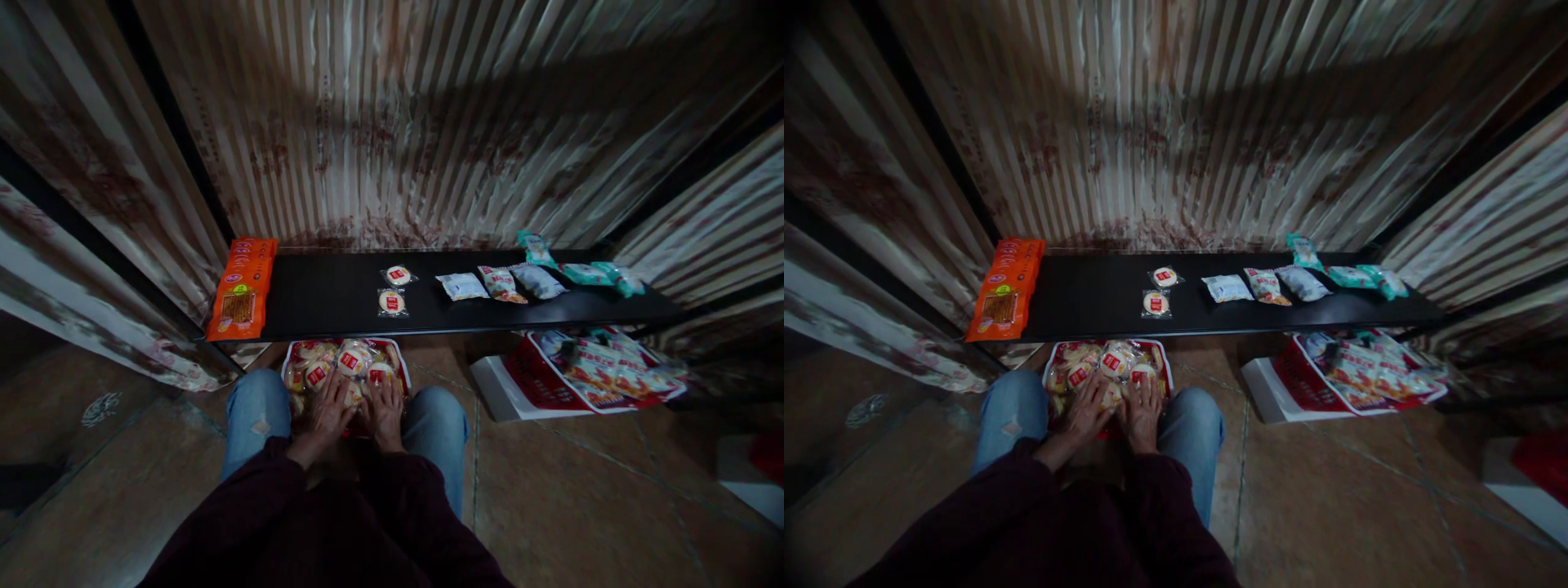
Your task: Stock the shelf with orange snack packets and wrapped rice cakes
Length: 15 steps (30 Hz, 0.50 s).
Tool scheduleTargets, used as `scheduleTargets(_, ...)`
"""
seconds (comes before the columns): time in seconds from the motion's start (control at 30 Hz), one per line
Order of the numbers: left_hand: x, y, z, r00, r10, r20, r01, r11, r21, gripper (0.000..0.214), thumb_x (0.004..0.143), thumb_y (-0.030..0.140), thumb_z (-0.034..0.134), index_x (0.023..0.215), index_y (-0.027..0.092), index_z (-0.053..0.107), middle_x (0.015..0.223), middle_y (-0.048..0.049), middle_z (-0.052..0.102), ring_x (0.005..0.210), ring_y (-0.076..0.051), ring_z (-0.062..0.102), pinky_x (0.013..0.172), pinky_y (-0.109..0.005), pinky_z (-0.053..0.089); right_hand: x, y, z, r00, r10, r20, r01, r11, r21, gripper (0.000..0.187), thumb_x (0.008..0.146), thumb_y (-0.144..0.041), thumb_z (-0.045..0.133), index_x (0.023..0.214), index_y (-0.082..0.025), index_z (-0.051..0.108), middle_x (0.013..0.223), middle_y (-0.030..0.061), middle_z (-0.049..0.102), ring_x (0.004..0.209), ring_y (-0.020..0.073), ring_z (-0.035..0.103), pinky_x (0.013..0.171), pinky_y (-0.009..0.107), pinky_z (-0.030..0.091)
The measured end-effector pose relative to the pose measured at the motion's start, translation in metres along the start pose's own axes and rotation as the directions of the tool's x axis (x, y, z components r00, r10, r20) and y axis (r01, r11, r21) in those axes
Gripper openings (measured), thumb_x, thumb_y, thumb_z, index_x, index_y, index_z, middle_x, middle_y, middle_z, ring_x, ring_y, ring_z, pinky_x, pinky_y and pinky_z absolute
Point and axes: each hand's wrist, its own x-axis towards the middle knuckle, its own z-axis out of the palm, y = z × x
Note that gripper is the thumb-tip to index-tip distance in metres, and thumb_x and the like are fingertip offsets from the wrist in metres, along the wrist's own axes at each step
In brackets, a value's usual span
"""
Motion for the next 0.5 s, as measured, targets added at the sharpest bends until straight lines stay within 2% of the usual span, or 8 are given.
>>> scheduleTargets(0.13, 0.002, -0.006, 0.005, 1.000, -0.005, -0.019, 0.007, 0.998, 0.063, 0.054, 0.088, 0.040, 0.044, 0.134, 0.012, 0.045, 0.148, -0.0181, 0.034, 0.140, -0.031, 0.023, 0.108, -0.048, 0.031, 0.001, 0.002, 0.004, 0.999, -0.024, -0.039, 0.025, 0.999, 0.027, 0.042, 0.087, -0.024, 0.048, 0.128, -0.020, 0.053, 0.142, 0.0130, 0.042, 0.137, 0.0328, 0.026, 0.102, 0.052, 0.034)
scheduleTargets(0.23, -0.001, -0.007, 0.006, 0.991, -0.118, -0.058, 0.124, 0.985, 0.116, 0.051, 0.089, 0.038, 0.043, 0.134, 0.016, 0.046, 0.147, -0.0156, 0.037, 0.138, -0.032, 0.026, 0.108, -0.051, 0.030, 0.004, -0.003, 0.000, 0.997, -0.075, -0.010, 0.076, 0.995, 0.063, 0.041, 0.088, -0.026, 0.047, 0.129, -0.019, 0.053, 0.143, 0.0115, 0.043, 0.137, 0.0316, 0.026, 0.102, 0.050, 0.034)
scheduleTargets(0.37, -0.006, -0.007, 0.009, 0.965, -0.251, -0.071, 0.258, 0.960, 0.112, 0.052, 0.089, 0.037, 0.039, 0.135, 0.013, 0.045, 0.144, -0.0174, 0.041, 0.136, -0.032, 0.030, 0.104, -0.051, 0.034, 0.004, -0.010, -0.005, 0.979, -0.197, 0.052, 0.189, 0.973, 0.129, 0.038, 0.086, -0.032, 0.054, 0.123, -0.021, 0.059, 0.141, 0.0099, 0.047, 0.138, 0.0313, 0.026, 0.103, 0.049, 0.033)
scheduleTargets(0.5, -0.008, -0.013, 0.013, 0.975, -0.218, -0.040, 0.220, 0.975, 0.029, 0.052, 0.090, 0.033, 0.034, 0.136, 0.009, 0.042, 0.145, -0.0194, 0.038, 0.138, -0.031, 0.028, 0.104, -0.051, 0.035, 0.001, -0.012, -0.003, 0.980, -0.189, 0.062, 0.179, 0.973, 0.145, 0.037, 0.081, -0.037, 0.063, 0.115, -0.024, 0.064, 0.134, 0.0091, 0.054, 0.133, 0.0338, 0.035, 0.105, 0.055, 0.027)
